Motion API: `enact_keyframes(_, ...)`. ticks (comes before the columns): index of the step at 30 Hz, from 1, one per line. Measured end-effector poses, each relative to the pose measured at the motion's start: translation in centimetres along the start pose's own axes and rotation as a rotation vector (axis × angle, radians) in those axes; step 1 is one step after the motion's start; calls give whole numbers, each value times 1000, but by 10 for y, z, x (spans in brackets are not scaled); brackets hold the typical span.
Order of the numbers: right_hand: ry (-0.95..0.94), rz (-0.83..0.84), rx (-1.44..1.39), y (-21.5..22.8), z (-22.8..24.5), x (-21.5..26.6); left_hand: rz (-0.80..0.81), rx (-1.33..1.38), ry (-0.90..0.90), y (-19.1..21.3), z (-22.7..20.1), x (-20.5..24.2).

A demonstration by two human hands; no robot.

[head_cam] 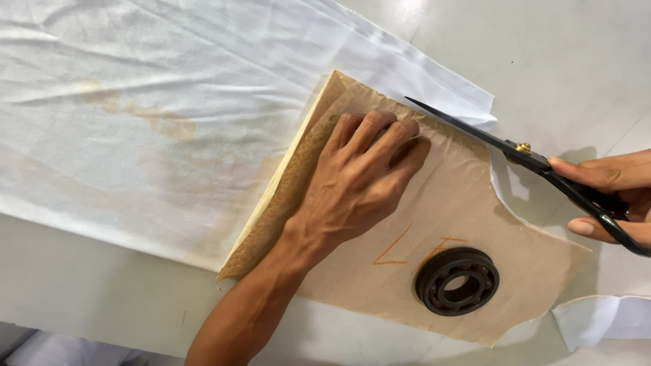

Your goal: The person places a pattern on white fabric and uses shears to cut along the pattern edges. After cutting, the person removes the pattern and sets the cut fabric piece aside. The person then picks up a folded white t-shirt and unfolds it on the table.

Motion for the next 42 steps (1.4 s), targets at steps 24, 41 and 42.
enact_keyframes(24,-89,-38,-30,-1,29,-18,-77,27,10,7,2,1)
enact_keyframes(41,-104,-60,-79,-3,51,-31,-109,89,27,6,5,3)
enact_keyframes(42,-131,-75,-65,-4,56,-32,-110,103,28,6,6,3)
Point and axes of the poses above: each hand's wrist, its own x-axis away from the middle knuckle, its own y-axis out of the back of the hand, z = x × y, the point moved 6 cm from there along -x, towards the middle knuckle, and after that the axes turned 15 degrees about z, right-handed, at the moved point
